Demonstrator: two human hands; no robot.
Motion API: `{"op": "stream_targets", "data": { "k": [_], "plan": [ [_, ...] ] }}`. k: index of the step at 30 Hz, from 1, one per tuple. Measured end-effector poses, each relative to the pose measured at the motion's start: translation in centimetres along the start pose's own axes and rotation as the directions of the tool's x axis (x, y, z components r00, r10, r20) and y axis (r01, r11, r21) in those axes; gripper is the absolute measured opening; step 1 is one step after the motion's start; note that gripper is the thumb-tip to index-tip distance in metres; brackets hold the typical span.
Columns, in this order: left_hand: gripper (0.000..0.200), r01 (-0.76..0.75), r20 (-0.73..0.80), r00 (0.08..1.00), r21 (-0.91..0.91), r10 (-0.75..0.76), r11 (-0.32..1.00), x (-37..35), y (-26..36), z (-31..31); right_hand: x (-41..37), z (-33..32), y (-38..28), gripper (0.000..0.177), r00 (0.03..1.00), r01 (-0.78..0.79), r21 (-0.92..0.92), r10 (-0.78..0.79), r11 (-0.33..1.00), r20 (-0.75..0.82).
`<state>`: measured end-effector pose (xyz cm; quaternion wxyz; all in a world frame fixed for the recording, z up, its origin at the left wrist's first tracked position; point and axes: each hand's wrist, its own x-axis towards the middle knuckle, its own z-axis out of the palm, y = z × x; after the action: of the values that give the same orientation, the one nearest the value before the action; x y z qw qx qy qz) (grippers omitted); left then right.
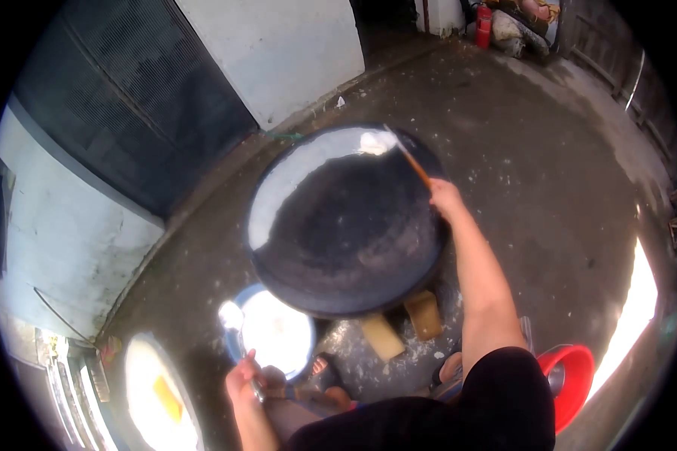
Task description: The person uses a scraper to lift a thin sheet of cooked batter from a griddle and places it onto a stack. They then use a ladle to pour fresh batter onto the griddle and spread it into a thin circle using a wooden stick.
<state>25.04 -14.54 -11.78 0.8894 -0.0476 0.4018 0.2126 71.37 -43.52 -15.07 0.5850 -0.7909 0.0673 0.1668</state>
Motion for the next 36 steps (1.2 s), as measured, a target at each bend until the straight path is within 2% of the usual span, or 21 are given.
{"op": "stream_targets", "data": {
  "k": [2,3,4,6,7,10,11,12,14,15,16,18,20,22,24,26,27,30,31,34,36],
  "plan": [
    [0.033,-0.009,-0.020,1.000,-0.012,0.008,1.000,0.1,-0.1,0.4,-0.9,1.4,-0.9,0.031,0.986,-0.096,-0.070,0.105,0.993,0.129],
    [0.033,-0.001,-0.017,1.000,-0.024,0.000,1.000,0.1,-0.2,0.6,-1.3,1.4,-1.3,0.030,0.986,-0.064,-0.097,0.078,0.993,0.148],
    [0.033,0.007,-0.015,1.000,-0.035,-0.007,0.999,0.0,-0.3,0.8,-0.5,1.1,-0.4,0.030,0.986,-0.065,-0.097,0.079,0.993,0.149],
    [0.033,-0.028,-0.042,0.999,0.012,0.029,1.000,-0.4,-1.0,1.6,0.8,0.8,0.9,0.029,0.996,0.074,-0.072,-0.077,0.995,-0.034],
    [0.033,-0.058,-0.069,0.996,0.064,0.063,0.996,-0.7,-1.1,1.7,0.5,0.9,0.7,0.029,0.999,0.021,-0.005,-0.020,1.000,0.031],
    [0.035,-0.071,-0.054,0.996,0.074,0.075,0.995,-0.4,-0.9,1.2,-1.5,4.6,-0.7,0.029,0.993,-0.021,-0.059,0.028,0.998,0.117],
    [0.035,-0.070,-0.050,0.996,0.066,0.073,0.995,-0.3,-1.0,1.2,-1.3,4.7,-0.4,0.028,0.974,0.134,-0.140,-0.104,0.981,0.201],
    [0.035,-0.068,-0.050,0.996,0.067,0.071,0.995,-0.3,-0.8,1.0,-0.8,4.5,0.6,0.028,0.974,0.133,-0.141,-0.104,0.981,0.199],
    [0.033,-0.006,0.018,1.000,0.025,0.006,1.000,-0.1,-0.3,0.4,0.3,3.5,3.0,0.029,0.864,0.473,-0.504,-0.493,0.723,0.103],
    [0.033,-0.006,0.020,1.000,0.020,0.006,1.000,-0.2,-0.2,0.3,-5.3,2.2,-1.8,0.029,0.971,0.178,-0.577,-0.236,0.797,-0.027],
    [0.033,-0.002,0.017,1.000,0.024,0.002,1.000,-0.2,-0.1,0.2,-4.3,1.8,-0.1,0.028,0.965,0.080,-0.522,-0.197,0.849,-0.173],
    [0.034,0.001,0.009,1.000,0.027,-0.001,1.000,-0.4,-0.1,0.0,-1.1,1.6,4.4,0.027,0.954,0.176,-0.317,-0.241,0.932,-0.179],
    [0.034,-0.010,0.026,1.000,0.090,0.008,0.996,-0.3,-0.2,-0.1,-1.1,5.0,4.8,0.026,0.971,0.230,-0.088,-0.235,0.969,-0.047],
    [0.034,-0.019,-0.005,1.000,0.087,0.020,0.996,-0.6,-0.6,0.7,-2.9,7.4,2.7,0.026,0.933,0.357,-0.224,-0.335,0.907,0.128],
    [0.034,-0.036,-0.034,0.999,0.082,0.039,0.996,-0.9,-0.7,1.1,-3.5,7.7,1.1,0.027,0.941,0.337,-0.335,-0.305,0.880,0.144],
    [0.035,-0.020,-0.039,0.999,0.070,0.023,0.997,-1.0,-0.5,0.9,-7.4,6.2,-3.0,0.027,0.972,0.211,-0.456,-0.234,0.864,0.007],
    [0.036,-0.033,-0.055,0.998,0.069,0.037,0.997,-1.3,-0.8,1.1,-6.1,6.7,-1.6,0.027,0.971,0.205,-0.405,-0.238,0.891,-0.031],
    [0.036,-0.041,-0.039,0.998,0.076,0.044,0.996,-1.3,-0.9,0.9,-4.1,10.3,1.1,0.026,0.950,0.312,-0.385,-0.285,0.869,0.126],
    [0.035,-0.038,-0.016,0.999,0.081,0.039,0.996,-1.0,-0.7,0.5,-4.1,10.8,1.3,0.027,0.937,0.349,-0.450,-0.311,0.822,0.158],
    [0.035,-0.036,-0.030,0.999,0.093,0.039,0.995,-0.9,-0.5,0.5,-8.7,7.8,-2.2,0.027,0.944,0.328,-0.567,-0.288,0.756,0.161],
    [0.035,-0.042,-0.029,0.999,0.090,0.044,0.995,-0.9,-0.3,0.2,-8.8,6.1,-0.8,0.027,0.957,0.160,-0.661,-0.278,0.733,-0.076]
  ]
}}
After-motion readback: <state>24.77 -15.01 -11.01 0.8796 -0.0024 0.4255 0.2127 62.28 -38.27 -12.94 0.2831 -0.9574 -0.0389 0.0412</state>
